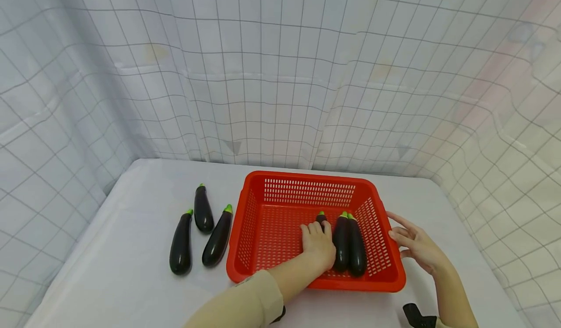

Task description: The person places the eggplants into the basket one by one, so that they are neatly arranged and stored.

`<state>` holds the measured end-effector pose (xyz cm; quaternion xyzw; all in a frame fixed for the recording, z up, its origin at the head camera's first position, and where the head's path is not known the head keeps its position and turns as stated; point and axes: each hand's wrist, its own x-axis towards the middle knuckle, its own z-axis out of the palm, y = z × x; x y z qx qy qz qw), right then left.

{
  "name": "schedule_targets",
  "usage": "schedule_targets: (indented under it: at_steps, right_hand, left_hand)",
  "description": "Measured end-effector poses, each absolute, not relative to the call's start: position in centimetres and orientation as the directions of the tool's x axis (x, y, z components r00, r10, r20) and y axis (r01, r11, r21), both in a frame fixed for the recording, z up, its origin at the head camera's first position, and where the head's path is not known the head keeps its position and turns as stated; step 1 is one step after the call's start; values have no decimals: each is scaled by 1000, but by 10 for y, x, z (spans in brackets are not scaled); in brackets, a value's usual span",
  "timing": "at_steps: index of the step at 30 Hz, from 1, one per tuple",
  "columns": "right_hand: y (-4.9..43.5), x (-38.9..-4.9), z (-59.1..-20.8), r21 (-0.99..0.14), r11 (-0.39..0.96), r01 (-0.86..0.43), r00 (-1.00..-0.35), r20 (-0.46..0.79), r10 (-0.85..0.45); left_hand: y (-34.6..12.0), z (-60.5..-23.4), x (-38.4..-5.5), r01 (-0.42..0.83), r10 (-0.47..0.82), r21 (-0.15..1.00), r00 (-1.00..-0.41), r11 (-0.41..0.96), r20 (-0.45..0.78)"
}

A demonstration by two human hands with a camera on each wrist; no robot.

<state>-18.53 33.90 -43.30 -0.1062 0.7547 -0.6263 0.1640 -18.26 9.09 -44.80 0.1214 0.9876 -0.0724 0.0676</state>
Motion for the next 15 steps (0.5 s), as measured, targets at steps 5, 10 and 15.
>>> schedule_targets:
  at_steps: [5, 10, 15]
  right_hand:
    - [338, -185, -433, -980, 196, 46, -926, -115, -360]
    - [339, -185, -433, -977, 208, 48, -926, -121, -357]
    - [339, -186, -433, -975, 217, 42, -926, -119, -357]
  left_hand:
    - [91, -450, -184, 245, 226, -104, -960, 964, -167]
    - [92, -453, -184, 244, 231, -63, -959, 968, -162]
    - [93, -453, -185, 246, 236, -40, -957, 969, -168]
